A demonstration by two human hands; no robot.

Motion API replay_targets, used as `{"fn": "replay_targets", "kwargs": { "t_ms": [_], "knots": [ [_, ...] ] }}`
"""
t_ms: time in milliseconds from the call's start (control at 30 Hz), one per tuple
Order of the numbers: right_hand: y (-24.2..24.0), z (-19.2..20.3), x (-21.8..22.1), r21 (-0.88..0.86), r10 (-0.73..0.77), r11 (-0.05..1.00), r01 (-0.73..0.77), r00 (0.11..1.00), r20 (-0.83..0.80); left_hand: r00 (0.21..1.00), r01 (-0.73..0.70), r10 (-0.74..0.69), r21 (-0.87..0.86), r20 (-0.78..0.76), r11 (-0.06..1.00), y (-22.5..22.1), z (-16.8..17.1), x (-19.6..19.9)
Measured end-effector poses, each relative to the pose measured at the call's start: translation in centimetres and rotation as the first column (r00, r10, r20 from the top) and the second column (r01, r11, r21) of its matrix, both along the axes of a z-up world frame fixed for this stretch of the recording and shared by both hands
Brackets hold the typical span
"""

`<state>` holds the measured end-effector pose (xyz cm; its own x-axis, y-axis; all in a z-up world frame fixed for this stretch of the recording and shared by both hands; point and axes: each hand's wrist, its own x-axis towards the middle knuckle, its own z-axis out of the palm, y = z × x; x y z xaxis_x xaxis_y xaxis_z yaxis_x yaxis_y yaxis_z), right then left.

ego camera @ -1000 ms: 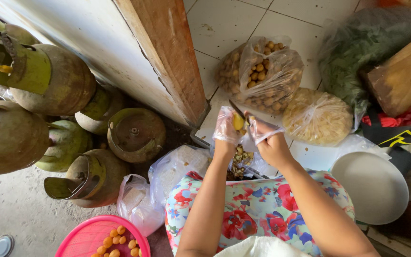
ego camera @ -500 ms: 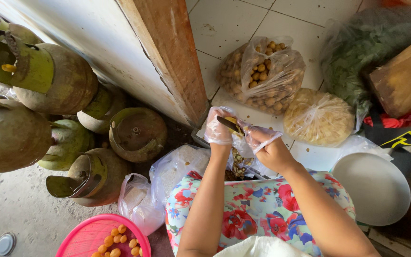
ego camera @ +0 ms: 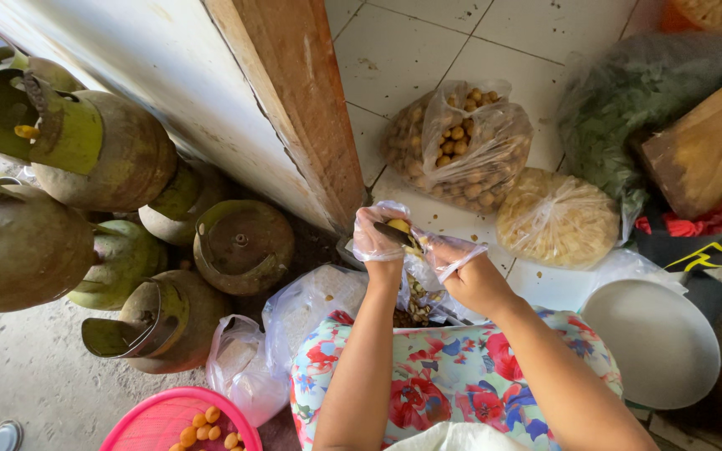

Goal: The person sits on the floor and uses a knife to peel small round fruits, placing the peeled fruits into a pink basket. The person repeatedly picks fruits from a plastic bag, peels them, and transfers them to the basket.

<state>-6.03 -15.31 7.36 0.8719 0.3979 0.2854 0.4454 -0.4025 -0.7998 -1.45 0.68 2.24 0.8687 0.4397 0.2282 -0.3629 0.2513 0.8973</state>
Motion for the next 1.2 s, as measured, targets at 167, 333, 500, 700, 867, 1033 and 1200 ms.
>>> {"fn": "replay_targets", "kwargs": {
  "t_ms": [167, 333, 500, 700, 867, 1033, 1200],
  "knots": [
    [0.4, 0.4, -0.2, 0.025, -0.021, 0.999, 0.02, 0.998, 0.052, 0.997, -0.052, 0.058, 0.126, -0.046, 0.991, 0.0, -2.0, 0.2],
    [0.7, -0.1, 0.2, 0.113, -0.022, 0.994, 0.006, 0.989, 0.145, 0.996, -0.059, 0.054, 0.069, 0.071, 0.996, -1.2, -4.4, 1.3],
    [-0.2, -1.3, 1.4, 0.213, -0.156, 0.967, 0.143, 0.987, 0.046, 0.983, 0.12, -0.156, -0.305, -0.097, 0.945, -0.9, -3.9, 1.7],
    [-0.9, -2.2, 1.4, 0.268, -0.103, 0.954, 0.134, 0.987, -0.126, 0.865, 0.435, -0.469, -0.732, 0.179, 0.524, 0.7, -2.3, 1.7],
    [-0.7, -1.7, 1.2, 0.255, -0.038, 0.963, 0.082, 0.985, -0.17, 0.907, 0.313, -0.418, -0.736, 0.045, 0.6, 0.6, -2.9, 1.3],
    [-0.4, -0.5, 0.8, 0.197, -0.051, 0.978, 0.067, 0.995, -0.086, 0.975, 0.202, -0.216, -0.204, -0.047, 0.958, -0.1, -2.8, 1.6],
    [0.3, 0.0, 0.6, 0.263, 0.003, 0.964, -0.027, 0.996, 0.093, 0.952, 0.194, -0.281, -0.474, -0.119, 0.859, -0.8, -1.3, 0.7]
  ]
}}
